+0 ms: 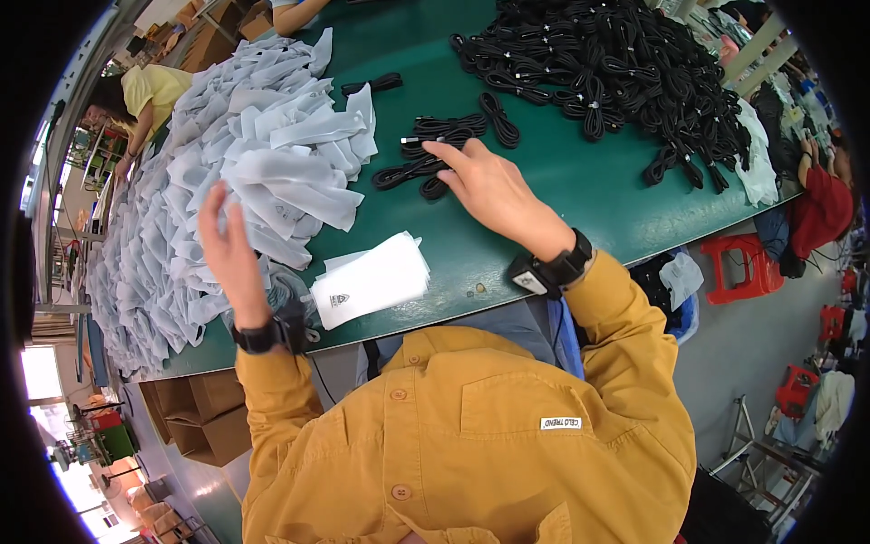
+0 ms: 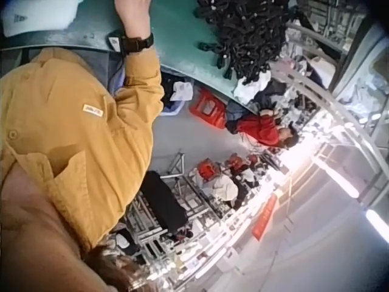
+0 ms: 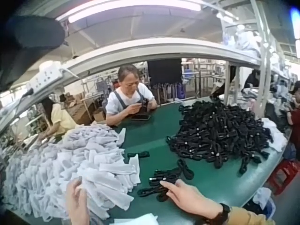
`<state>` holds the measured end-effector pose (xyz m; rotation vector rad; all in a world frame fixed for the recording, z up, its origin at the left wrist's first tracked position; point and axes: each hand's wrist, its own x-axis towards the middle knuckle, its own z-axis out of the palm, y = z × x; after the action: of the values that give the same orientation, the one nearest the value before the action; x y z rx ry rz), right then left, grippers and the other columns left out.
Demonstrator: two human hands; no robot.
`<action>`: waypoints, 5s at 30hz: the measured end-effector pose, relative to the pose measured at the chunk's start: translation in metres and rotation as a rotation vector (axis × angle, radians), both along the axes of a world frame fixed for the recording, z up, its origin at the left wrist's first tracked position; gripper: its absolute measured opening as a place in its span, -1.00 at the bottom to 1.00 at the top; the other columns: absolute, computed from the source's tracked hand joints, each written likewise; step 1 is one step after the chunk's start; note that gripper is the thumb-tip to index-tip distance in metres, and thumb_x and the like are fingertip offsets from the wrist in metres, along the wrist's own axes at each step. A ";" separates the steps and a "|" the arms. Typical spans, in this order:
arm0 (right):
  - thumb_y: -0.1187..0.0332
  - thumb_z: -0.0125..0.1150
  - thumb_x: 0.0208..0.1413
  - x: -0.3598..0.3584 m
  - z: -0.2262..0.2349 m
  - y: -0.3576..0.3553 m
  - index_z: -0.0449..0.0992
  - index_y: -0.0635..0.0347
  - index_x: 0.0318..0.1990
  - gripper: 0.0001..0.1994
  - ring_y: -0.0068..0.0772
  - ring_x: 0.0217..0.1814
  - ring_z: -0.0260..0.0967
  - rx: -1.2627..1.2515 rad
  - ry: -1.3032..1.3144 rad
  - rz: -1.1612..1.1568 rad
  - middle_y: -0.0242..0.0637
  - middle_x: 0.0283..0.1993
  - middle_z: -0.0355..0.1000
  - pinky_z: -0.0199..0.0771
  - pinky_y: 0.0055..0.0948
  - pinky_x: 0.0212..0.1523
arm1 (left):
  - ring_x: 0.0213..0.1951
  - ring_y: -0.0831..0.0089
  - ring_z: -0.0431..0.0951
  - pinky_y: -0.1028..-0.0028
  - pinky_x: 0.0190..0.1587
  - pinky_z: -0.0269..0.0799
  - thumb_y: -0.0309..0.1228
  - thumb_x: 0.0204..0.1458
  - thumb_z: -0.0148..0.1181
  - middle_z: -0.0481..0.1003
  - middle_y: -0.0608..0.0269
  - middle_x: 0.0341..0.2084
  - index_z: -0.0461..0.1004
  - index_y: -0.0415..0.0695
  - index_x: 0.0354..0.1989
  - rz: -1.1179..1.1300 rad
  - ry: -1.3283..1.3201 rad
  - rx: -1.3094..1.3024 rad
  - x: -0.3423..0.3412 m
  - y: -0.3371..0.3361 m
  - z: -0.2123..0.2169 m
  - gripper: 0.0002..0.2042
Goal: The person picks up a cable from a pile, slides it into a plastic sleeve, and sets the packaged item aside on the table, repeating the process for several cables.
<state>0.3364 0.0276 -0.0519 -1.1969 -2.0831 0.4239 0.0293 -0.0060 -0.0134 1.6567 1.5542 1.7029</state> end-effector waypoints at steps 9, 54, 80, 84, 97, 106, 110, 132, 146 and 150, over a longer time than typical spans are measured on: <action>0.54 0.22 0.03 0.013 -0.024 -0.017 0.47 0.23 -0.05 -0.71 -0.06 -0.12 0.36 0.278 -0.422 -0.028 -0.08 -0.10 0.31 0.43 -0.27 -0.24 | -0.36 0.31 0.49 0.40 -0.32 0.43 -0.56 -0.01 0.30 0.45 0.18 -0.37 0.50 -0.23 -0.28 -0.402 0.446 -0.278 0.072 -0.064 -0.075 -0.86; 0.56 0.26 -0.02 -0.015 -0.037 0.031 0.44 0.25 0.05 -0.60 -0.04 -0.03 0.37 0.343 -0.277 0.203 -0.04 -0.03 0.36 0.44 -0.26 -0.08 | -0.37 0.57 0.43 0.55 -0.29 0.38 -0.47 0.19 0.14 0.49 0.38 -0.36 0.51 -0.17 -0.04 0.058 0.043 0.067 0.017 0.001 0.024 -0.81; 0.42 0.30 0.04 0.011 -0.014 -0.068 0.50 0.15 0.01 -0.66 -0.28 -0.40 0.36 0.218 -0.218 0.335 -0.29 -0.37 0.27 0.42 -0.33 -0.39 | -0.46 0.36 0.46 0.48 -0.35 0.41 -0.63 0.09 0.16 0.44 0.15 -0.44 0.43 -0.30 -0.31 -0.310 0.114 -0.491 0.077 -0.067 -0.082 -0.95; 0.44 0.27 0.09 0.007 -0.025 -0.067 0.50 0.17 0.00 -0.70 -0.33 -0.34 0.39 -0.244 0.003 0.352 -0.31 -0.35 0.30 0.43 -0.41 -0.33 | -0.34 0.11 0.45 0.32 -0.29 0.40 -0.66 0.00 0.18 0.44 0.07 -0.39 0.39 -0.26 -0.33 -0.391 0.234 -0.262 0.082 -0.068 -0.079 -0.89; 0.56 0.24 0.10 -0.020 -0.007 -0.064 0.49 0.19 0.02 -0.70 -0.40 -0.14 0.34 -0.151 0.404 0.466 -0.22 0.00 0.31 0.43 -0.53 -0.22 | -0.22 0.28 0.45 0.40 -0.16 0.41 -0.64 0.04 0.17 0.47 0.17 -0.28 0.39 -0.25 -0.32 -0.392 0.147 -0.155 0.082 -0.055 -0.055 -0.91; 0.54 0.25 0.08 -0.003 -0.005 0.004 0.45 0.20 0.07 -0.63 -0.29 -0.15 0.38 -0.051 0.133 0.188 -0.14 0.00 0.31 0.48 -0.41 -0.17 | -0.04 0.38 0.53 0.31 0.01 0.50 -0.40 0.29 0.02 0.52 0.13 -0.08 0.45 -0.27 -0.05 -0.619 -0.966 -0.308 0.024 0.007 0.005 -0.79; 0.48 0.30 0.04 0.012 -0.031 0.053 0.39 0.21 0.12 -0.55 -0.16 -0.20 0.41 0.263 -0.180 0.057 -0.05 0.04 0.35 0.49 -0.31 -0.19 | 0.05 0.29 0.50 0.24 0.07 0.46 -0.40 0.28 0.02 0.51 0.08 -0.06 0.42 -0.29 0.04 -0.656 -0.876 -0.404 -0.014 0.032 0.003 -0.74; 0.46 0.17 0.00 0.019 -0.007 -0.011 0.47 0.02 0.10 -0.57 -0.18 -0.11 0.38 0.389 -0.519 0.322 -0.21 -0.22 0.34 0.44 -0.29 -0.13 | -0.43 0.19 0.46 0.33 -0.35 0.40 -0.58 -0.01 0.27 0.44 0.08 -0.41 0.47 -0.28 -0.34 -0.340 0.586 -0.202 0.082 -0.064 -0.084 -0.90; 0.33 0.21 0.16 0.018 -0.016 -0.052 0.42 0.09 0.08 -0.67 0.00 -0.35 0.43 -0.159 -0.112 0.385 -0.14 -0.35 0.43 0.44 -0.16 -0.34 | -0.39 0.52 0.44 0.54 -0.27 0.39 -0.59 0.13 0.16 0.46 0.25 -0.43 0.44 -0.28 -0.32 -0.291 0.048 -0.522 0.076 -0.066 -0.083 -0.97; 0.35 0.23 0.15 0.017 -0.015 -0.054 0.42 0.10 0.07 -0.68 -0.06 -0.35 0.43 -0.473 -0.028 0.423 -0.17 -0.34 0.44 0.45 -0.22 -0.34 | -0.35 0.42 0.46 0.49 -0.25 0.40 -0.61 0.09 0.19 0.47 0.20 -0.37 0.44 -0.26 -0.32 -0.364 0.080 -0.358 0.079 -0.065 -0.075 -0.95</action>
<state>0.3531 -0.0260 -0.0666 -1.0012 -2.3358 1.1530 0.1078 -0.0713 -0.0885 1.7019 1.3853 1.1168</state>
